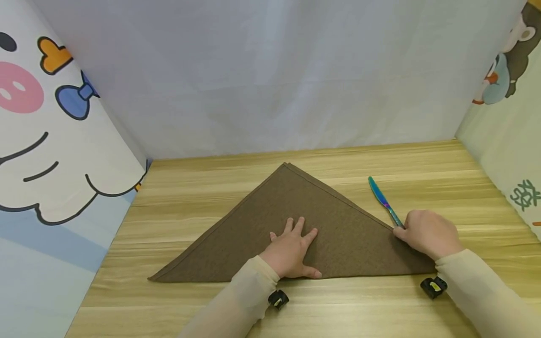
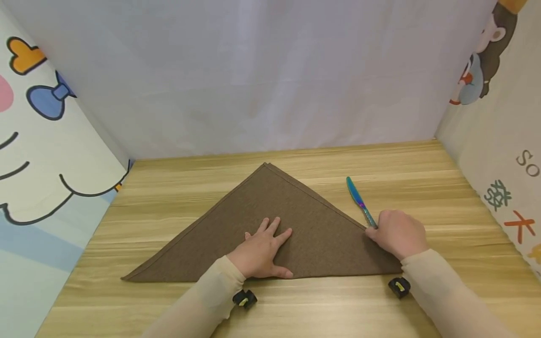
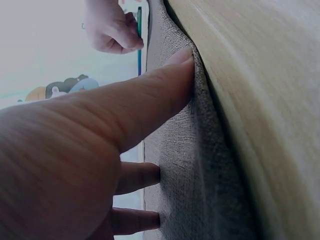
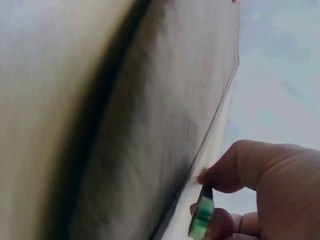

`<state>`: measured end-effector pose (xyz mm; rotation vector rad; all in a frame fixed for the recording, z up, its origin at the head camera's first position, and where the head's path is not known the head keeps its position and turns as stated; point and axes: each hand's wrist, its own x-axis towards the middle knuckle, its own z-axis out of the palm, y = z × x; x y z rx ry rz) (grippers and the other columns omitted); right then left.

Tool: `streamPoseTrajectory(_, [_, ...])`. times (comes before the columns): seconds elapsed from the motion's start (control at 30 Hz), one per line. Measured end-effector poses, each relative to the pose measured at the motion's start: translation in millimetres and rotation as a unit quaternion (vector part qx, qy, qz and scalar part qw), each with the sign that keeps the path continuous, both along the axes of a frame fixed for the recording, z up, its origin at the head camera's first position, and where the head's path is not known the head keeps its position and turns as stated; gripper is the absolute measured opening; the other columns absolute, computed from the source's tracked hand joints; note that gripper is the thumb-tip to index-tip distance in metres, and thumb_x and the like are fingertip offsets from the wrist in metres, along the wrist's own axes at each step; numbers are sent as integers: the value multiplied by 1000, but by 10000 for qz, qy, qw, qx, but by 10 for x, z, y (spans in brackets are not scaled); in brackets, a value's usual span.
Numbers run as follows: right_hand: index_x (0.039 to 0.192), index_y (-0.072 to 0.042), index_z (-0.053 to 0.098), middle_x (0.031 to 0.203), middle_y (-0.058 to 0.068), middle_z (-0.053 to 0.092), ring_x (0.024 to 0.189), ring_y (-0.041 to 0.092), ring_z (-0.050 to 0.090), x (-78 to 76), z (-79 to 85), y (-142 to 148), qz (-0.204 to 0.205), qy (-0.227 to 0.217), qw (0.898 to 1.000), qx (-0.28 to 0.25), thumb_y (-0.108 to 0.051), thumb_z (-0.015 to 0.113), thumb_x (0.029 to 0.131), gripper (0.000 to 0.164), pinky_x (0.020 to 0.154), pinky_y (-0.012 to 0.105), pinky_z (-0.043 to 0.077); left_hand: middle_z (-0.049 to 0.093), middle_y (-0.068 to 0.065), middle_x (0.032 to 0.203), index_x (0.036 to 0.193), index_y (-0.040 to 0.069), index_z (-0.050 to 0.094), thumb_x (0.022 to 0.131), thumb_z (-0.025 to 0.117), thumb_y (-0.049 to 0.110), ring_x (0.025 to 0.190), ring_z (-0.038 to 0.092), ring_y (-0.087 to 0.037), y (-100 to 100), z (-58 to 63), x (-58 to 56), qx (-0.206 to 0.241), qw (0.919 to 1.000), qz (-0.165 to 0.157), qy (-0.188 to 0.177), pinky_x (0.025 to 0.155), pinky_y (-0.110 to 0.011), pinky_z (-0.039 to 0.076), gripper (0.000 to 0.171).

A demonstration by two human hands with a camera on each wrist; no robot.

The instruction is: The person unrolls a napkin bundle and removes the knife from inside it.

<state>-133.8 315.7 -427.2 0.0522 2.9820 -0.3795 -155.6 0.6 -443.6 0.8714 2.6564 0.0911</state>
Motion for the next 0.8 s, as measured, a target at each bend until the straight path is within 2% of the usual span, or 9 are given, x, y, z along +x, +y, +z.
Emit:
streamPoseTrajectory(0.5, [49, -20, 38, 47, -7, 31, 43, 11, 33, -143, 101, 539, -353, -491, 9981, -118, -34, 56, 87, 44, 40, 27, 28, 17, -17, 158, 153, 22, 31, 73, 69, 68, 143, 17, -41, -12, -13, 0, -14, 10000, 10, -16, 90, -67, 40, 99])
streamPoseTrajectory(0.6, [50, -20, 38, 48, -7, 31, 44, 10, 32, -165, 92, 598, -406, -544, 9976, -125, -37, 57, 87, 45, 41, 27, 28, 17, -17, 158, 153, 23, 30, 73, 69, 68, 143, 17, -41, -8, -20, 0, -32, 10000, -7, 7, 90, -67, 40, 100])
streamPoseTrajectory(0.8, [54, -16, 44, 52, -2, 40, 47, 13, 37, -221, 62, 618, -537, -592, 9967, -128, -43, 57, 88, 45, 42, 29, 31, 16, -16, 158, 153, 23, 30, 72, 69, 68, 143, 16, -40, -1, -21, 1, -39, 10000, 27, -1, 91, -68, 39, 100])
